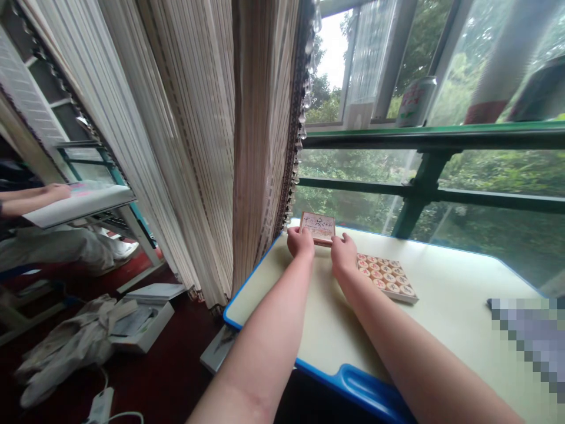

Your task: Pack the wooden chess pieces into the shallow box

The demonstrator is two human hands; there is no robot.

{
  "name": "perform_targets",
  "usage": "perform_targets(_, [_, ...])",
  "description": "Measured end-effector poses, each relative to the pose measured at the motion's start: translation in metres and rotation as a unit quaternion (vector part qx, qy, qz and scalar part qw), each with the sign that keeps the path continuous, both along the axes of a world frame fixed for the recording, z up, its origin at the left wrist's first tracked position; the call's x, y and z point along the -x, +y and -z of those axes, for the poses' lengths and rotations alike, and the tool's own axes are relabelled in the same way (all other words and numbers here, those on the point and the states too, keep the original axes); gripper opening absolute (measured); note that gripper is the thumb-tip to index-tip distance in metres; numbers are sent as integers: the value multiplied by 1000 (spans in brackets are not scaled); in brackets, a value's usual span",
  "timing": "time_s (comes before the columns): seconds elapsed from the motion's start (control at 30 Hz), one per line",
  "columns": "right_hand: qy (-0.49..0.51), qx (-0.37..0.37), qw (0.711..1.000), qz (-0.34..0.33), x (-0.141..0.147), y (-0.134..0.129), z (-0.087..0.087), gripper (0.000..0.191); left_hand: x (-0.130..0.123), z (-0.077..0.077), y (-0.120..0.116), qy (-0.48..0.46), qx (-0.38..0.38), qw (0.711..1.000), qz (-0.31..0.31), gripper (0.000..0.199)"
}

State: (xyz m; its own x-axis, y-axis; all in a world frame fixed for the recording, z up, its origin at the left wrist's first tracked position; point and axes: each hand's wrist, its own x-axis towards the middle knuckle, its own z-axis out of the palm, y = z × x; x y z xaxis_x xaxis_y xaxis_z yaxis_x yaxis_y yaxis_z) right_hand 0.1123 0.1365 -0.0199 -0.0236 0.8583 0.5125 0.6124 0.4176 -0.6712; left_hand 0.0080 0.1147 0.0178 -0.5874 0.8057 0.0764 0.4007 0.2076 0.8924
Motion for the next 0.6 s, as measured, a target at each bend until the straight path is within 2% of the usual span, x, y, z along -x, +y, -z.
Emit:
perform_targets(0.13, [87, 27, 992, 93, -19, -14, -38, 60, -10, -5, 0, -27, -38, 997, 61, 35])
perform_targets(0.27, [96, 89, 983, 126, -61, -39, -68, 69, -28, -9, -7, -46, -67, 982, 172, 35])
perform_targets(0.33, [96, 118, 983, 104, -88, -56, -78, 57, -41, -9, -19, -29, -87, 968, 232, 45])
perform_targets(0.37, [94, 131, 984, 77, -101, -65, -82, 54, -46, -8, -26, 44, -126, 953, 273, 54])
perform_targets(0.43, [98, 145, 984, 38, -126, -81, -84, 51, -57, -7, -41, 205, -171, 900, 343, 68])
perform_targets(0.47, [97, 145, 984, 28, -137, -88, -83, 50, -61, -7, -47, 253, -173, 877, 370, 73])
perform_targets(0.6, [61, 134, 988, 49, -169, -103, -60, 41, -70, -5, -61, 341, -183, 825, 412, 79])
